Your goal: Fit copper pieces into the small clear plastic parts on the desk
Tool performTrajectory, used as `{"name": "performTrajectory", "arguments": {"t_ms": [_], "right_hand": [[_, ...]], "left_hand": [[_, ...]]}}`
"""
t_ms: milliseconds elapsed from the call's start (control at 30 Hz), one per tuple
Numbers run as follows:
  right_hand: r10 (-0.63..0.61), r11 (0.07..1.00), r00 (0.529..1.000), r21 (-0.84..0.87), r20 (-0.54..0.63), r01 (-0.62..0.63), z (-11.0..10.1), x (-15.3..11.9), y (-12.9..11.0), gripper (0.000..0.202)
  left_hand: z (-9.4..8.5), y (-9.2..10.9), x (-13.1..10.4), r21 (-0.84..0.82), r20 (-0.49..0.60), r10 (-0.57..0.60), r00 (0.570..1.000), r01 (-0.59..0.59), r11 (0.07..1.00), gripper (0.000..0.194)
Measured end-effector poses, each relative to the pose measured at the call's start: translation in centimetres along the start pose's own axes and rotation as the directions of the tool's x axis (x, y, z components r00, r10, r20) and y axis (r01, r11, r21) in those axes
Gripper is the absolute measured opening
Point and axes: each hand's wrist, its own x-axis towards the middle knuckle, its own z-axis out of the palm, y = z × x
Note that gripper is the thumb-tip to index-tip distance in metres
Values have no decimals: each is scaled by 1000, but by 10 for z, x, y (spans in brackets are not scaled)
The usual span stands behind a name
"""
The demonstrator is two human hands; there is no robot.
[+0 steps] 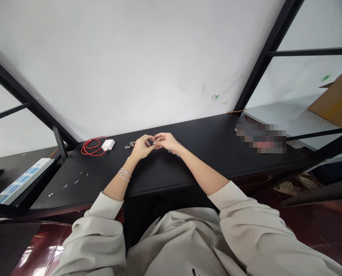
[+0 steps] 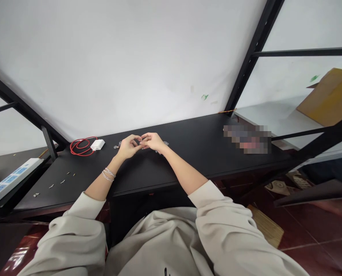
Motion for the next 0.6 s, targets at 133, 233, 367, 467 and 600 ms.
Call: {"name": "performTrajectory", "arguments": {"t_ms": [133,233,367,467,600], "right_hand": [[6,1000,1000,-6,-5,-6,0,-1,-1,24],[2,1000,1000,-1,-8,-3,1,-2,-2,22],[-9,1000,1000,6,-26,9,2,-1,-2,24],[-17,1000,999,13,-32,17,2,0,-1,27],[-22,999,999,26,-35,23,3,0,-1,26]], "left_hand": [[1,-2,-1,22,7,41,999,-41,999,26],[2,-1,-2,61,6,68,998,-68,996,23],[3,1,-2,125,20,98,995,-100,987,26],[3,2,-2,148,33,112,993,-115,982,29],[2,2,-2,147,37,125,991,-129,981,30]]}}
